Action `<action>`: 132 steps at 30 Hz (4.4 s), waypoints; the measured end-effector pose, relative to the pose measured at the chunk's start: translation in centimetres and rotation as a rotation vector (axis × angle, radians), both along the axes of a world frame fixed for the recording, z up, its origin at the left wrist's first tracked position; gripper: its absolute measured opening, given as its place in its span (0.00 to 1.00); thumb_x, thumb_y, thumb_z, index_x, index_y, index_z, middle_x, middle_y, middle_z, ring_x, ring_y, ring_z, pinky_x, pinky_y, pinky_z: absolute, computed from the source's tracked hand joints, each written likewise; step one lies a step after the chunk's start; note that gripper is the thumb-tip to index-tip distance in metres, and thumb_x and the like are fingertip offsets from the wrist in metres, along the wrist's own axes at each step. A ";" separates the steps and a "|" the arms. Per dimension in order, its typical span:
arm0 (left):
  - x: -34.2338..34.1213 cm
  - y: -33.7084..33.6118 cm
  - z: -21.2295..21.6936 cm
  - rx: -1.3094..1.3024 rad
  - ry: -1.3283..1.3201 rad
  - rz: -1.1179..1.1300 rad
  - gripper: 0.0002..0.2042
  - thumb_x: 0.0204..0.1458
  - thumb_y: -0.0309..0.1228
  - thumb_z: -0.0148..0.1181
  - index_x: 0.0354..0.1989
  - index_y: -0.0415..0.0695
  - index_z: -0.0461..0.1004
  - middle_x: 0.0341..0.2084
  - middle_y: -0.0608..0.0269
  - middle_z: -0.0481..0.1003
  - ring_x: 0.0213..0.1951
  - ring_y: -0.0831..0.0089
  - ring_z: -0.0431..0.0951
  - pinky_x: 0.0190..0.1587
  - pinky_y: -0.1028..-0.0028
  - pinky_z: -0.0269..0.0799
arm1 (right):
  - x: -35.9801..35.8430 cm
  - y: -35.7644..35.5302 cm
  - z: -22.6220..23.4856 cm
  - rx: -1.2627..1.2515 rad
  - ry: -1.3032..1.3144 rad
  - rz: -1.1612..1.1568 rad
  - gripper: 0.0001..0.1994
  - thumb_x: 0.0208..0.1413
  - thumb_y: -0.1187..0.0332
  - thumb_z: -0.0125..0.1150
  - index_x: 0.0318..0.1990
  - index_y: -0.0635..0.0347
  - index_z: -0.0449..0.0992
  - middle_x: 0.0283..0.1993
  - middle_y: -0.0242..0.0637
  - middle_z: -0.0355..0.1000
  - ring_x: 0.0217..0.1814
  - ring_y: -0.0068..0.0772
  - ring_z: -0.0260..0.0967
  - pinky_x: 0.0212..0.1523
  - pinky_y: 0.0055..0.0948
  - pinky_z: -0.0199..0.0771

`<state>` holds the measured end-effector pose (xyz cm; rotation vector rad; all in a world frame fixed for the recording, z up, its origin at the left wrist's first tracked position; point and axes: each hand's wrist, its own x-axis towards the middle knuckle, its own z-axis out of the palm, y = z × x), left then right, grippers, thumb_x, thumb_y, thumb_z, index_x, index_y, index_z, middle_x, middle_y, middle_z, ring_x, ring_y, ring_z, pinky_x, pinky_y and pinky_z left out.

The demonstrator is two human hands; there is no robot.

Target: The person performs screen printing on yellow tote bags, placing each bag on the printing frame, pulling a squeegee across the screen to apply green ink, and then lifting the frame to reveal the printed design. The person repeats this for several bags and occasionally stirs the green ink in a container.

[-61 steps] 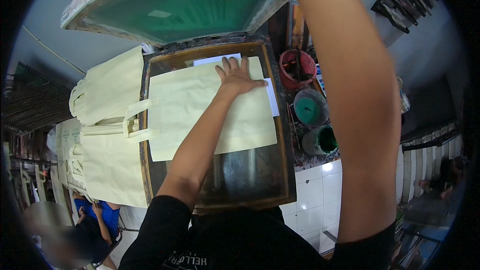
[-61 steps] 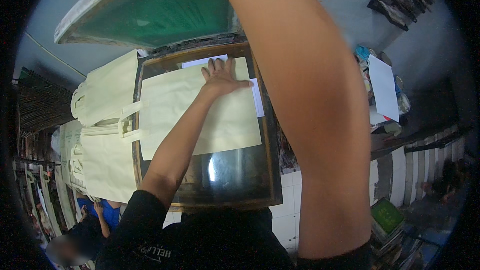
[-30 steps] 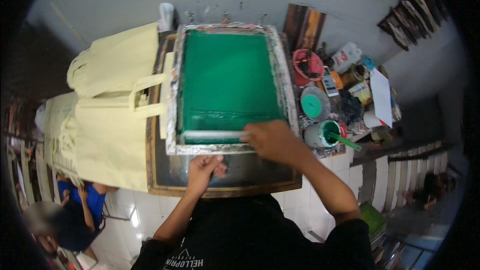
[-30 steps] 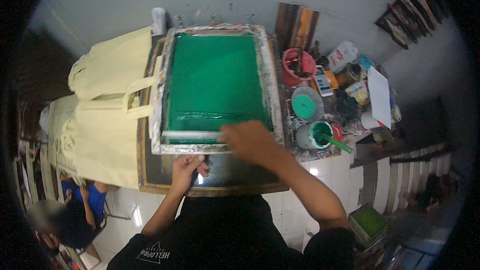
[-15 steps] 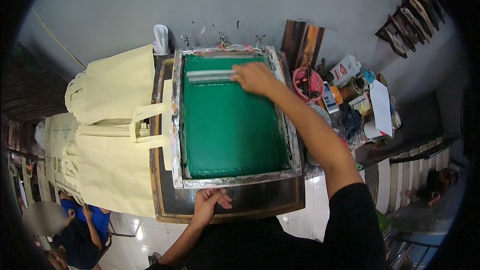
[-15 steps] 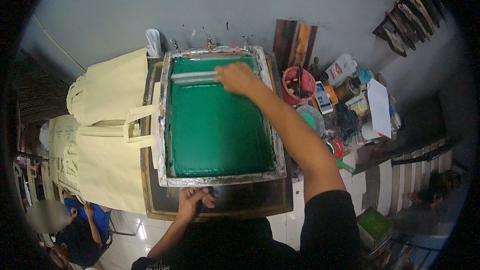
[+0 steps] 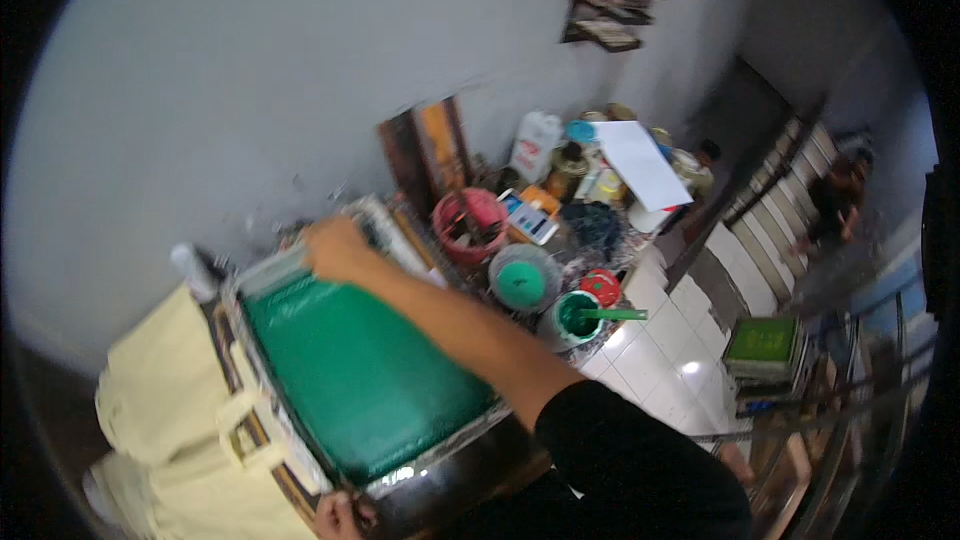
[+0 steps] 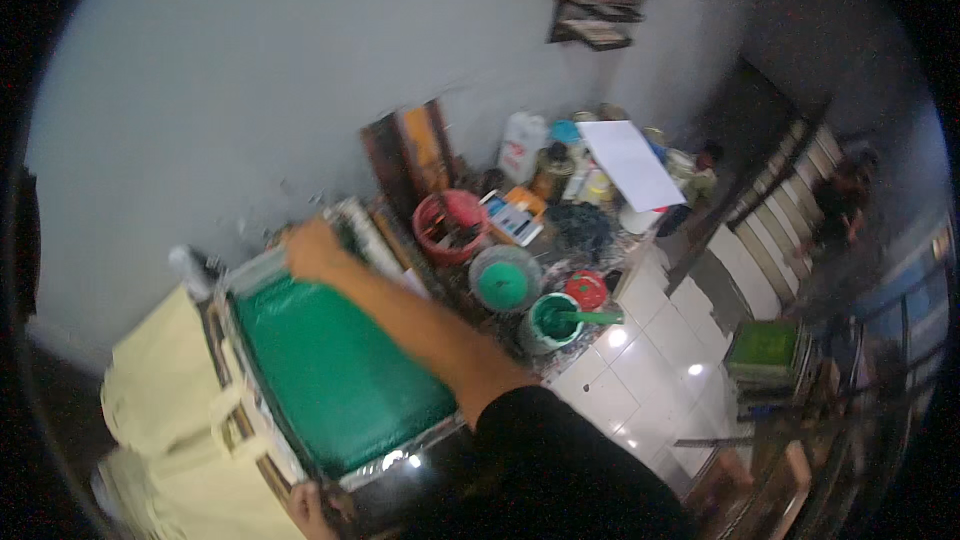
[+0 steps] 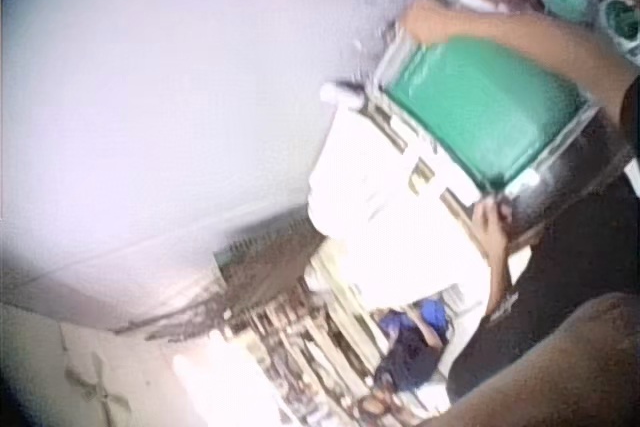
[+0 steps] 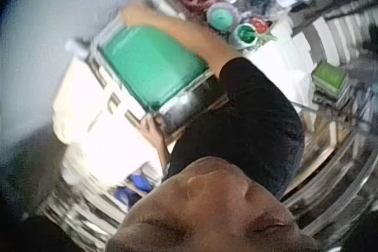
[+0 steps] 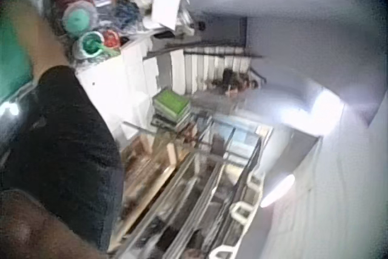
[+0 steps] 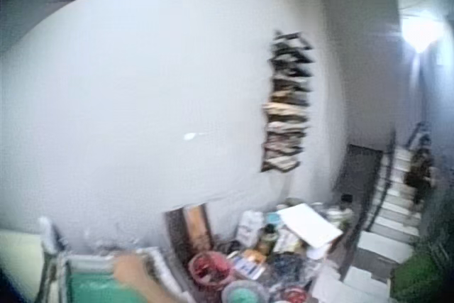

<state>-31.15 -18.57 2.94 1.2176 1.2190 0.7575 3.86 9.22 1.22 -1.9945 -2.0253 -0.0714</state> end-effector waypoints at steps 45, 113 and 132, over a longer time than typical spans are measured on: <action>-4.5 -4.5 -7.0 0.108 0.125 0.196 0.13 0.65 0.38 0.59 0.33 0.43 0.68 0.23 0.66 0.66 0.25 0.75 0.64 0.26 0.71 0.61 | -1.2 -1.9 -0.8 0.073 0.072 -0.069 0.21 0.54 0.58 0.64 0.53 0.58 0.75 0.54 0.41 0.74 0.61 0.41 0.68 0.66 0.44 0.55; -1.8 -3.7 -6.1 0.069 0.264 0.107 0.26 0.63 0.51 0.57 0.42 0.34 0.73 0.33 0.53 0.72 0.37 0.63 0.67 0.42 0.61 0.67 | -1.7 -2.1 0.5 0.048 0.052 -0.069 0.21 0.54 0.61 0.63 0.54 0.58 0.75 0.55 0.41 0.75 0.63 0.40 0.68 0.68 0.44 0.55; -1.5 -3.0 -5.9 0.056 0.283 0.063 0.26 0.63 0.52 0.58 0.42 0.33 0.73 0.34 0.52 0.72 0.38 0.63 0.68 0.43 0.61 0.67 | -1.0 -2.4 0.9 -0.030 0.073 -0.057 0.22 0.54 0.62 0.62 0.57 0.58 0.74 0.56 0.41 0.74 0.64 0.39 0.66 0.68 0.41 0.53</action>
